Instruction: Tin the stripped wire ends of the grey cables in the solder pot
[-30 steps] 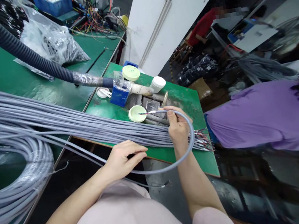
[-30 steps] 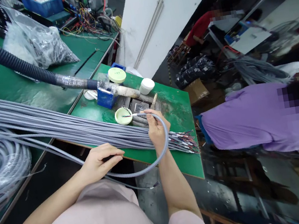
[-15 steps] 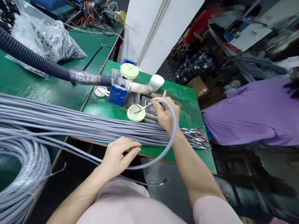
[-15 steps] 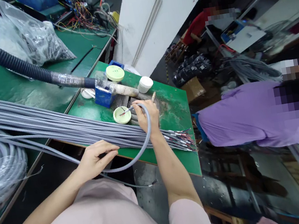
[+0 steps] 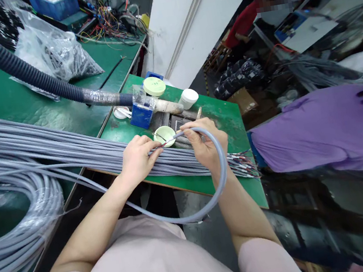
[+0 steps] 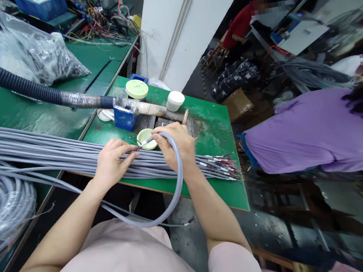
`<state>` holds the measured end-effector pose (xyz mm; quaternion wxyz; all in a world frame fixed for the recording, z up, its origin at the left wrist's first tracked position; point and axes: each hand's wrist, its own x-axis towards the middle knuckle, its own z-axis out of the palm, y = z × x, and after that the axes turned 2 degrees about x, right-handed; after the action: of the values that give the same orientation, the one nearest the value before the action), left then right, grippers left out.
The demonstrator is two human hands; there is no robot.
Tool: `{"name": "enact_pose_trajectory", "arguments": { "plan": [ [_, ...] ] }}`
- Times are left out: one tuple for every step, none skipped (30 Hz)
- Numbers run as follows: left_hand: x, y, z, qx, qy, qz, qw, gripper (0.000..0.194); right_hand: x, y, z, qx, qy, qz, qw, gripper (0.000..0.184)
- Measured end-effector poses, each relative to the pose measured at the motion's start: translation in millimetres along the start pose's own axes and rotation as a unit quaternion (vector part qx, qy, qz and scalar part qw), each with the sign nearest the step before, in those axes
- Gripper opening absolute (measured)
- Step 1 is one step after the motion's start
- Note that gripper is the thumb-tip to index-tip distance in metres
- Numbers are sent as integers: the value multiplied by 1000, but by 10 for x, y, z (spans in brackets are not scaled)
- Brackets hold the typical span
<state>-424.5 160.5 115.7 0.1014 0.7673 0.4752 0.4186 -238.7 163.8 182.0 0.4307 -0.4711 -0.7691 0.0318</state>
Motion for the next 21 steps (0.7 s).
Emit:
{"name": "enact_pose_trajectory", "arguments": {
  "plan": [
    [4, 3, -3, -1, -7, 1, 1000, 15, -3, -12, -7, 0, -4, -3, 1000, 22],
    [5, 4, -7, -4, -11, 2, 1000, 15, -6, -18, -15, 0, -8, -8, 1000, 22],
    [4, 3, -10, -8, -14, 4, 1000, 15, -8, -20, -22, 2, -13, -14, 1000, 23],
    [3, 0, -14, -11, -18, 6, 1000, 15, -10, -18, -29, 2, -17, -19, 1000, 23],
    [2, -4, -18, -12, -23, 10, 1000, 16, -11, -15, -35, 2, -20, -24, 1000, 23],
    [4, -10, -25, -10, -30, 18, 999, 17, -12, -12, -42, 1, -21, -28, 999, 23],
    [9, -15, -34, -5, -38, 30, 999, 18, -12, -10, -49, 0, -23, -31, 999, 23],
    [18, -20, -46, 2, -47, 46, 998, 20, -12, -8, -56, -1, -25, -35, 999, 24],
    [31, -23, -60, 13, -56, 67, 996, 22, -11, -8, -65, -2, -28, -39, 999, 24],
    [50, -26, -75, 30, -64, 88, 994, 24, -10, -7, -74, -5, -32, -41, 999, 24],
    [75, -28, -91, 52, -68, 107, 990, 26, -7, -7, -83, -9, -36, -43, 998, 24],
    [105, -30, -106, 78, -69, 123, 987, 28, -4, -7, -93, -12, -39, -46, 998, 24],
    [140, -32, -118, 104, -68, 134, 983, 29, 0, -7, -102, -14, -42, -49, 998, 24],
    [177, -36, -129, 126, -64, 142, 980, 30, 5, -6, -111, -15, -44, -53, 998, 23],
    [214, -40, -137, 141, -60, 147, 977, 30, 12, -3, -118, -15, -45, -58, 997, 23],
    [248, -44, -146, 146, -53, 147, 977, 29, 20, 3, -124, -17, -44, -62, 997, 22],
    [275, -45, -159, 139, -42, 144, 979, 29, 29, 12, -127, -22, -41, -62, 997, 23],
    [291, -42, -178, 122, -28, 136, 983, 28, 40, 27, -126, -31, -36, -59, 997, 23],
    [293, -30, -207, 95, -10, 121, 988, 26, 52, 50, -120, -42, -29, -53, 997, 24],
    [278, -8, -249, 61, 12, 101, 993, 25, 64, 81, -109, -55, -22, -48, 997, 25],
    [245, 25, -302, 19, 33, 78, 996, 24, 77, 121, -92, -68, -16, -43, 997, 26]
  ]
}}
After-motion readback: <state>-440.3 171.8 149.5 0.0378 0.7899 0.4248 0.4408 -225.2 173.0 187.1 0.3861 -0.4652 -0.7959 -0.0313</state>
